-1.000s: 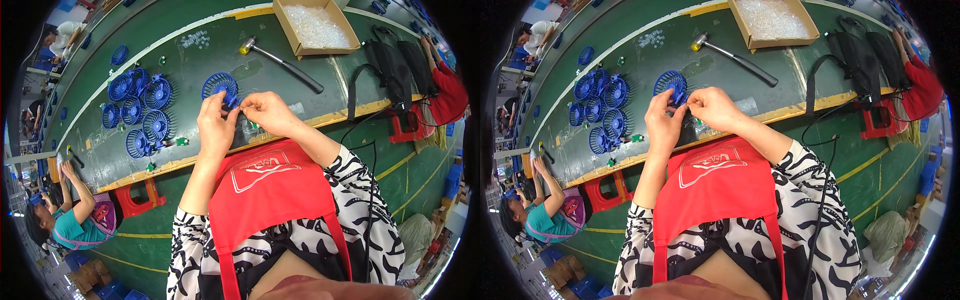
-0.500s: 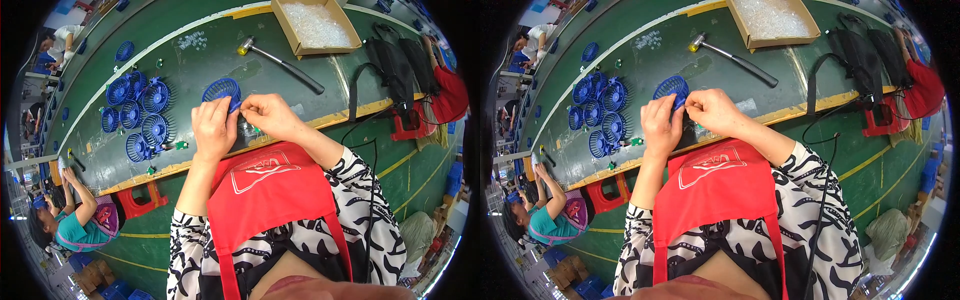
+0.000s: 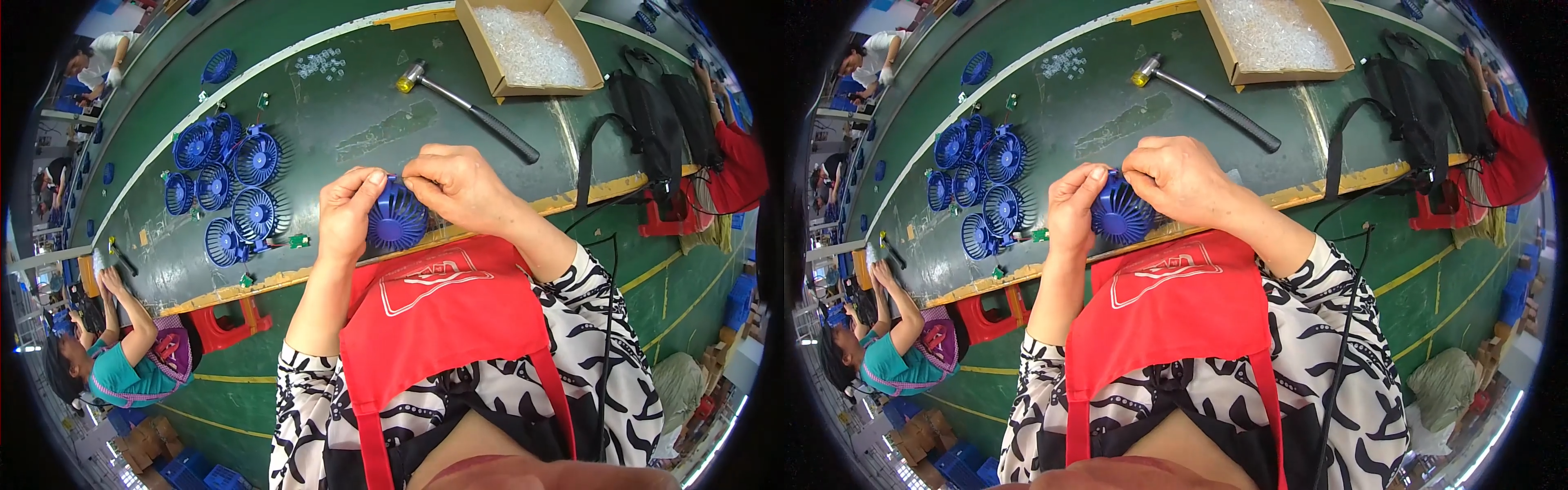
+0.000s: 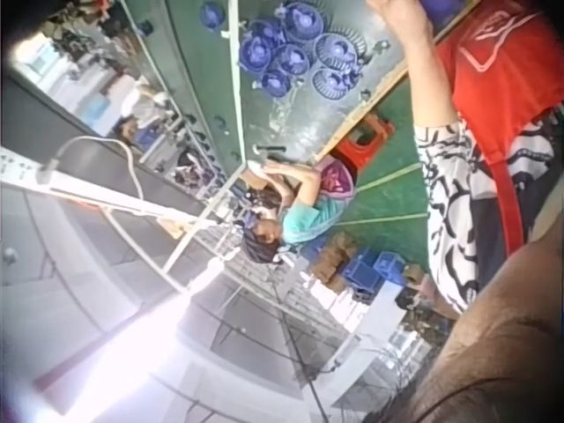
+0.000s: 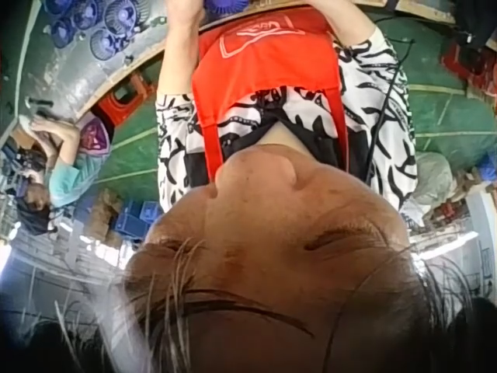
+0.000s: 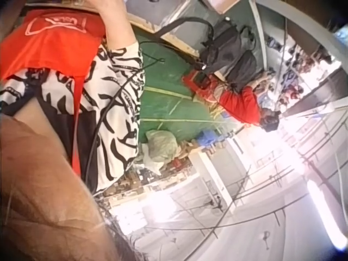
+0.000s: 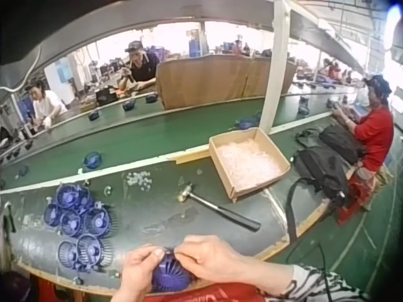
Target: The person assembles portable fan heads by inserting small circuit boards into plastic fan casings by hand, tapping the components together with a small hammer, and placing the assembled units onto the conveyor belt.
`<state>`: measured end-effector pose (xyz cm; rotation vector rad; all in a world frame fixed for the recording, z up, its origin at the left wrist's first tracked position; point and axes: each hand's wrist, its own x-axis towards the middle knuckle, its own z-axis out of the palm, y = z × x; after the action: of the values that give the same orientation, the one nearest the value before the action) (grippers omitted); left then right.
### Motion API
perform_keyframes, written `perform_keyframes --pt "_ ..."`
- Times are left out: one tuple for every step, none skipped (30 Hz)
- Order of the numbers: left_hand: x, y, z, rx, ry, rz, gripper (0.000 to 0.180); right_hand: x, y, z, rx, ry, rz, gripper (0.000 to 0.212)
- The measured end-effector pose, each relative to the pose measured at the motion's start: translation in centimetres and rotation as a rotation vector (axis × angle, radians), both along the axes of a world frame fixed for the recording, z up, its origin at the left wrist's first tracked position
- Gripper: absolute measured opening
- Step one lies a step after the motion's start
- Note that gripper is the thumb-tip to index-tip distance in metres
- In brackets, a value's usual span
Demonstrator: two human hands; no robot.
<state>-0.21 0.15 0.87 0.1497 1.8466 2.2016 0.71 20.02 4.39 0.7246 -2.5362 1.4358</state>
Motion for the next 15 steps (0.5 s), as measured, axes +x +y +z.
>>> perform_keyframes --pt "-0.1 0.1 0.0 0.001 -0.003 -0.001 0.014 -0.1 0.3 -0.1 0.001 -0.003 -0.001 0.007" --pt "-0.1 0.1 0.3 0.056 -0.097 0.022 0.014 -0.3 0.6 -0.2 0.014 -0.009 0.005 0.007" --pt "-0.2 0.2 0.6 0.112 -0.191 0.046 0.014 -0.4 0.7 -0.3 0.027 -0.014 0.012 0.007" --pt "-0.3 0.4 0.8 0.112 -0.198 0.046 0.013 -0.5 0.8 -0.4 0.026 -0.016 0.012 0.007" --pt "-0.4 0.5 0.7 0.111 -0.2 0.046 0.013 -0.5 0.8 -0.6 0.021 -0.02 0.006 0.007" --pt "-0.5 0.6 0.5 0.091 -0.203 0.031 0.014 -0.5 0.8 -0.8 0.017 -0.023 0.0 0.007" --pt "-0.6 0.6 0.3 0.072 -0.205 0.015 0.015 -0.5 0.7 -1.0 0.017 -0.024 0.0 0.007" --pt "-0.6 0.9 -0.1 0.065 -0.203 -0.029 0.015 -0.6 0.6 -1.1 0.014 -0.035 -0.001 0.007" --pt "-0.6 1.3 -0.4 0.058 -0.201 -0.072 0.016 -0.7 0.6 -1.1 0.011 -0.045 -0.002 0.007" --pt "-0.8 1.6 -0.3 0.052 -0.252 -0.059 0.016 -0.9 0.7 -1.3 0.012 -0.044 0.004 0.007" --pt "-1.3 1.6 -0.5 0.053 -0.25 -0.053 0.016 -1.2 1.0 -1.5 0.015 -0.107 0.016 0.008" --pt "-1.9 1.5 -0.7 -0.003 -0.291 -0.072 0.016 -1.4 1.2 -1.7 0.019 -0.169 0.029 0.008" --pt "-2.7 1.5 -1.0 -0.06 -0.335 -0.092 0.017 -2.2 1.6 -2.3 0.059 -0.094 0.0 0.01" --pt "-3.6 1.6 -1.1 -0.098 -0.352 -0.068 0.018 -3.0 2.1 -2.9 0.102 -0.022 -0.034 0.011" --pt "-5.0 1.5 -1.0 -0.152 -0.353 -0.071 0.02 -3.9 2.5 -3.0 0.205 0.032 -0.189 0.017"
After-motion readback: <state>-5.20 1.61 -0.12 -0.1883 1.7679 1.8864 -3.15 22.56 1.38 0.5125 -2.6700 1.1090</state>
